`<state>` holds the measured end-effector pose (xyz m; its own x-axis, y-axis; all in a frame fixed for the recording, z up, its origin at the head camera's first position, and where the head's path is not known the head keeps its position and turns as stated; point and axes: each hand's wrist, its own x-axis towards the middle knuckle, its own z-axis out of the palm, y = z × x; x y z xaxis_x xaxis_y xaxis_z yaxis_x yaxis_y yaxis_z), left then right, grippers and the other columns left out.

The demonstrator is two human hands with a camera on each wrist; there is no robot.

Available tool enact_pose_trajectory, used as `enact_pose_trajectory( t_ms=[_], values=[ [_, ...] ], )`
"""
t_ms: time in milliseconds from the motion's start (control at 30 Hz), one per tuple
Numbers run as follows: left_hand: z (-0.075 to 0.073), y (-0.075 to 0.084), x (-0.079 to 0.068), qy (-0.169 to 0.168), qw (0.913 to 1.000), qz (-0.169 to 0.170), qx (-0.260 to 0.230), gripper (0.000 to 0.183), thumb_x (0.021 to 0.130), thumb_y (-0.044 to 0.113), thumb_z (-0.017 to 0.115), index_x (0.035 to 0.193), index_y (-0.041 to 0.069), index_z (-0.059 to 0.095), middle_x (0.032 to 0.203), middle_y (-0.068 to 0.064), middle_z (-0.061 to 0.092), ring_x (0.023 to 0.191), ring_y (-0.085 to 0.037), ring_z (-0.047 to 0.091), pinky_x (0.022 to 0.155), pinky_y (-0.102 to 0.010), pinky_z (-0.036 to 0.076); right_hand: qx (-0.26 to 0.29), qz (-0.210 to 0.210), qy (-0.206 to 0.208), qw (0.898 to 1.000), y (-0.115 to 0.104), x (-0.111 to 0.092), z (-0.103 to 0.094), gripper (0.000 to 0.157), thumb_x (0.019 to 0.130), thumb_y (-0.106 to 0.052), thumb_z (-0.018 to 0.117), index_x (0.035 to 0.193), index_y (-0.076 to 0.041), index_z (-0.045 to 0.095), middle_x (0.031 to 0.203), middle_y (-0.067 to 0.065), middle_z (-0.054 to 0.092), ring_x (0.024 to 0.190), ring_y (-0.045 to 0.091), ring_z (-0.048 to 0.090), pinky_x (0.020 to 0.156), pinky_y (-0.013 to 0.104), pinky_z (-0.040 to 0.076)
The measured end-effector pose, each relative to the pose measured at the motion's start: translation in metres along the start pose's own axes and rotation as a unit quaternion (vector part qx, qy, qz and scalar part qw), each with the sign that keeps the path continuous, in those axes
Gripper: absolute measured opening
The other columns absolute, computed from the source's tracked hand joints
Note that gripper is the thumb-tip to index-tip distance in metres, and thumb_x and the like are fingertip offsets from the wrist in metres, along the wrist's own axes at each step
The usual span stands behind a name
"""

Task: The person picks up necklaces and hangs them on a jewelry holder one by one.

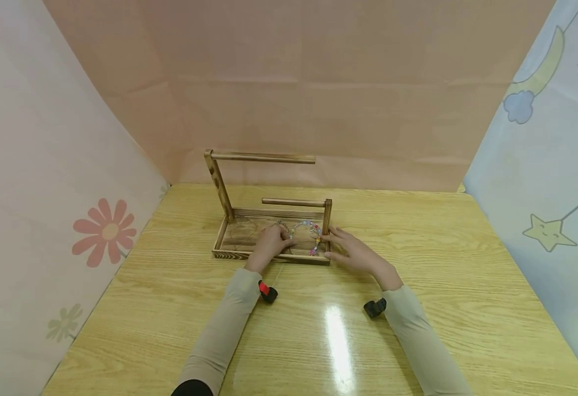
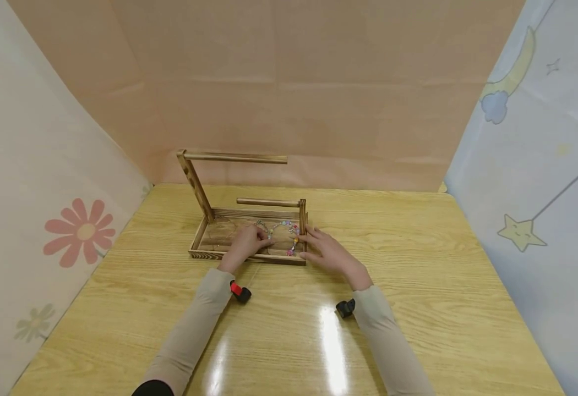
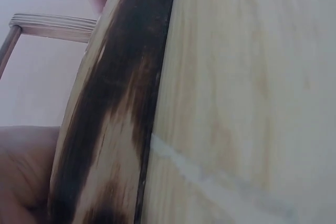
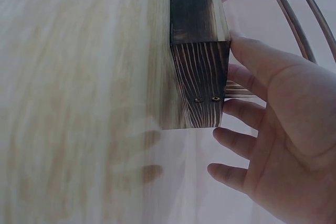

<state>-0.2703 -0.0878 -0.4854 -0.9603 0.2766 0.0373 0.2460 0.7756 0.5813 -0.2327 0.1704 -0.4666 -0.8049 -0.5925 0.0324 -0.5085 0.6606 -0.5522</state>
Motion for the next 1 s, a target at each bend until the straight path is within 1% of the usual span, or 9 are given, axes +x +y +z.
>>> enact_pose_trajectory(
  t_ms=[133, 233, 367, 467, 567, 733, 800, 933, 1000],
  values=[
    [-0.0002, -0.0006, 0.0001, -0.006, 0.9999, 0.000, -0.013, 0.046, 0.087, 0.028, 0.066, 0.051, 0.016, 0.041, 0.046, 0.006, 0.032, 0.042, -0.009, 0.028, 0.045, -0.022, 0.027, -0.004, -0.003, 0.002, 1.000, -0.0007, -0.0003, -0.0001, 0.054, 0.094, -0.036, 0.053, 0.141, -0.012, 0.040, 0.152, 0.016, 0.020, 0.139, 0.041, 0.017, 0.109, 0.060, 0.021],
    [-0.0002, -0.0010, 0.0005, -0.007, 0.9999, 0.001, -0.015, 0.047, 0.087, 0.027, 0.066, 0.050, 0.016, 0.040, 0.045, 0.006, 0.030, 0.042, -0.009, 0.027, 0.045, -0.022, 0.026, -0.007, 0.000, 0.000, 1.000, -0.0003, -0.0003, -0.0001, 0.054, 0.095, -0.036, 0.053, 0.141, -0.013, 0.040, 0.152, 0.016, 0.020, 0.139, 0.040, 0.017, 0.109, 0.060, 0.021],
    [-0.0001, -0.0028, 0.0011, -0.012, 0.9997, -0.006, -0.019, 0.042, 0.088, 0.027, 0.065, 0.052, 0.016, 0.046, 0.047, 0.006, 0.036, 0.043, -0.009, 0.030, 0.045, -0.022, 0.028, -0.007, 0.004, -0.003, 1.000, 0.0002, -0.0001, 0.0000, 0.054, 0.095, -0.036, 0.052, 0.142, -0.014, 0.039, 0.152, 0.015, 0.019, 0.139, 0.039, 0.016, 0.110, 0.059, 0.021],
    [-0.0009, -0.0048, 0.0012, -0.015, 0.9994, -0.016, -0.028, 0.033, 0.088, 0.027, 0.064, 0.058, 0.017, 0.055, 0.054, 0.007, 0.046, 0.046, -0.009, 0.036, 0.046, -0.022, 0.033, -0.005, 0.001, -0.001, 1.000, 0.0001, 0.0001, 0.0003, 0.054, 0.094, -0.036, 0.053, 0.141, -0.013, 0.040, 0.152, 0.016, 0.019, 0.139, 0.040, 0.017, 0.109, 0.060, 0.022],
    [-0.0026, -0.0060, 0.0007, -0.017, 0.9991, -0.021, -0.035, 0.028, 0.088, 0.027, 0.064, 0.063, 0.016, 0.059, 0.058, 0.006, 0.051, 0.049, -0.009, 0.038, 0.048, -0.022, 0.034, -0.004, -0.005, 0.000, 1.000, 0.0002, 0.0004, 0.0008, 0.054, 0.094, -0.035, 0.054, 0.141, -0.012, 0.040, 0.152, 0.018, 0.019, 0.138, 0.042, 0.017, 0.108, 0.061, 0.022],
    [-0.0055, -0.0061, -0.0006, -0.023, 0.9980, -0.018, -0.055, 0.030, 0.089, 0.025, 0.063, 0.062, 0.013, 0.056, 0.055, 0.003, 0.047, 0.047, -0.010, 0.033, 0.047, -0.023, 0.030, 0.001, -0.002, 0.000, 1.000, 0.0003, 0.0008, 0.0013, 0.054, 0.094, -0.035, 0.054, 0.141, -0.012, 0.040, 0.152, 0.017, 0.019, 0.138, 0.041, 0.017, 0.109, 0.060, 0.022],
    [-0.0063, -0.0061, -0.0008, -0.025, 0.9973, -0.019, -0.066, 0.029, 0.089, 0.025, 0.062, 0.063, 0.013, 0.057, 0.056, 0.003, 0.048, 0.048, -0.011, 0.034, 0.048, -0.023, 0.031, 0.000, -0.003, 0.001, 1.000, 0.0007, 0.0007, 0.0018, 0.054, 0.094, -0.035, 0.054, 0.141, -0.012, 0.040, 0.152, 0.017, 0.019, 0.138, 0.041, 0.017, 0.108, 0.060, 0.022],
    [-0.0076, -0.0060, -0.0004, -0.025, 0.9960, -0.018, -0.084, 0.019, 0.089, 0.026, 0.061, 0.074, 0.015, 0.065, 0.070, 0.003, 0.059, 0.056, -0.012, 0.044, 0.052, -0.024, 0.038, -0.001, -0.005, 0.002, 1.000, 0.0009, 0.0004, 0.0022, 0.054, 0.094, -0.034, 0.053, 0.141, -0.012, 0.040, 0.152, 0.018, 0.019, 0.138, 0.042, 0.017, 0.108, 0.061, 0.022],
    [-0.0085, -0.0059, -0.0001, -0.023, 0.9954, -0.013, -0.093, 0.016, 0.089, 0.025, 0.060, 0.080, 0.014, 0.068, 0.078, 0.001, 0.062, 0.062, -0.012, 0.049, 0.055, -0.024, 0.042, -0.001, -0.005, 0.002, 1.000, 0.0005, 0.0002, 0.0021, 0.054, 0.095, -0.034, 0.053, 0.141, -0.012, 0.039, 0.152, 0.018, 0.018, 0.138, 0.041, 0.017, 0.108, 0.061, 0.022]
  ],
)
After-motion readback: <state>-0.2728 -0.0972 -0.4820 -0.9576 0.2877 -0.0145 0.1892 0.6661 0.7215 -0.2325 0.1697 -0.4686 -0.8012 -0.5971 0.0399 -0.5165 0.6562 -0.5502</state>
